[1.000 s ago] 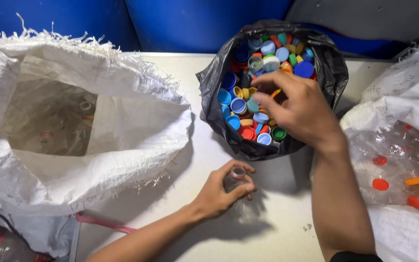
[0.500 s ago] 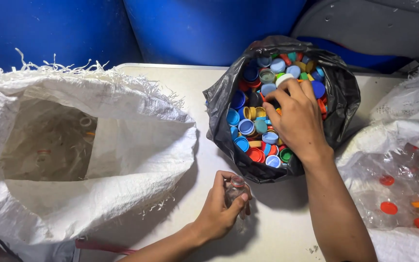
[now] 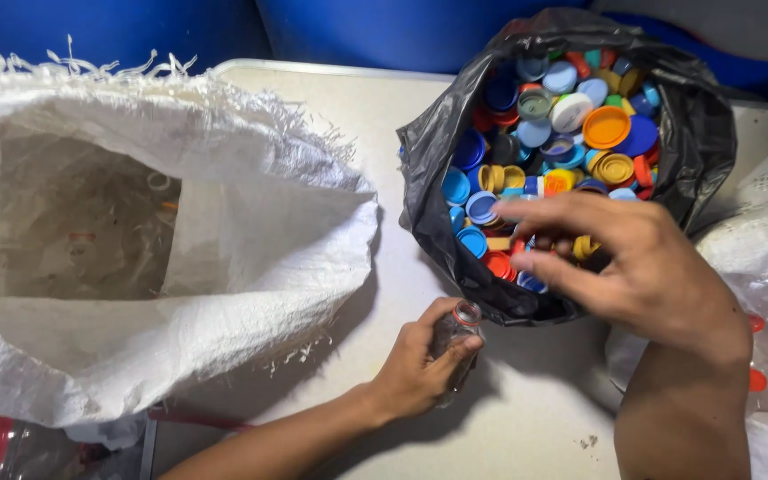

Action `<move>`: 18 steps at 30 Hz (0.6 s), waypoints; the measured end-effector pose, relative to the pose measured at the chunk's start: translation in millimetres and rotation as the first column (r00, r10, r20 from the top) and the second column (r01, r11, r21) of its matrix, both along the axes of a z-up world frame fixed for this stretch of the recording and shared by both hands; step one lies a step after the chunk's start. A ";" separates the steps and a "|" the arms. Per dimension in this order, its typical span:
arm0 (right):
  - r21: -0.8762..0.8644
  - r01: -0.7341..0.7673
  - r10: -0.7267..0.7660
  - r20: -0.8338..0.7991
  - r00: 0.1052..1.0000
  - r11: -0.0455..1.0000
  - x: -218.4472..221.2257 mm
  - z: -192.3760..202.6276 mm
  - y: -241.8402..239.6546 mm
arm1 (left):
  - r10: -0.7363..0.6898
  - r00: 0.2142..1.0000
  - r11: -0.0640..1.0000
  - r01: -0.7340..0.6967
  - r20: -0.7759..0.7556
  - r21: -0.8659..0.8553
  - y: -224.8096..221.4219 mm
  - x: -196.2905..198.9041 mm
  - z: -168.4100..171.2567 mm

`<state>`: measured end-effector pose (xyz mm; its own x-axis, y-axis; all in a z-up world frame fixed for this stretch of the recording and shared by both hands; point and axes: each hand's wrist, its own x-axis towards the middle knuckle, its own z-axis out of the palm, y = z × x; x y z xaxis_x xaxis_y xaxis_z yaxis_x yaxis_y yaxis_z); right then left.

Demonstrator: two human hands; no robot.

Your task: Picking plastic bottles from sacks and finding matching plastic caps to seal them for recycling.

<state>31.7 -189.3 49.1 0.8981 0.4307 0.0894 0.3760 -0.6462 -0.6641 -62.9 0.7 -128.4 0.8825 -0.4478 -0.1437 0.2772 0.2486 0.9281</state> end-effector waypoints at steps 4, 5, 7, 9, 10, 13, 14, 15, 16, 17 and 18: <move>-0.034 -0.298 0.298 0.002 0.954 0.954 -7.3 -9.5 6.7 | 0.046 0.974 0.997 -0.058 0.221 0.049 3.7 -9.0 -5.8; -0.032 -0.330 0.331 0.017 0.944 0.943 -6.5 -12.6 8.3 | 0.068 0.936 0.996 -0.083 0.346 0.030 4.7 -7.2 -5.8; -0.002 -0.366 0.365 -0.065 0.929 0.931 -6.5 -14.9 12.5 | 0.026 0.946 0.998 -0.045 0.324 0.049 5.2 -8.6 -2.3; 0.034 -0.395 0.395 -0.149 0.906 0.918 -8.1 -18.4 13.1 | -0.019 0.955 0.998 -0.001 0.297 0.069 5.6 -9.9 2.1; 0.009 -0.441 0.435 -0.187 0.881 0.897 -8.8 -20.4 11.7 | -0.051 0.965 0.997 0.034 0.259 0.069 5.8 -9.4 5.1; 0.001 -0.501 0.488 -0.230 0.842 0.865 -11.8 -20.4 8.0 | -0.068 0.973 0.998 0.068 0.220 0.007 5.7 -5.6 6.1; 0.022 -0.518 0.508 -0.237 0.828 0.855 -13.2 -19.6 6.9 | -0.050 0.976 0.997 0.062 0.212 -0.051 5.5 -4.5 5.3; 0.020 -0.517 0.507 -0.236 0.829 0.856 -15.5 -21.4 8.7 | -0.051 0.975 0.997 0.064 0.215 -0.052 5.3 -4.7 2.3; -0.014 -0.481 0.463 -0.248 0.851 0.877 -17.6 -23.2 10.3 | -0.060 0.976 0.998 0.057 0.209 0.020 4.8 -4.7 -0.8; -0.048 -0.442 0.416 -0.256 0.872 0.896 -19.3 -24.9 12.0 | -0.072 0.976 0.994 0.054 0.203 0.092 4.9 -3.6 -3.6; -0.049 -0.438 0.413 -0.252 0.875 0.898 -21.0 -24.7 13.4 | -0.076 0.975 0.994 0.058 0.207 0.092 4.4 -3.0 -2.6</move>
<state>10.7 -176.0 24.4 0.6159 0.7711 -0.1615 0.4749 -0.5269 -0.7049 -65.9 5.0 -131.1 0.8655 -0.5009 0.0015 0.0871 0.1535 0.9843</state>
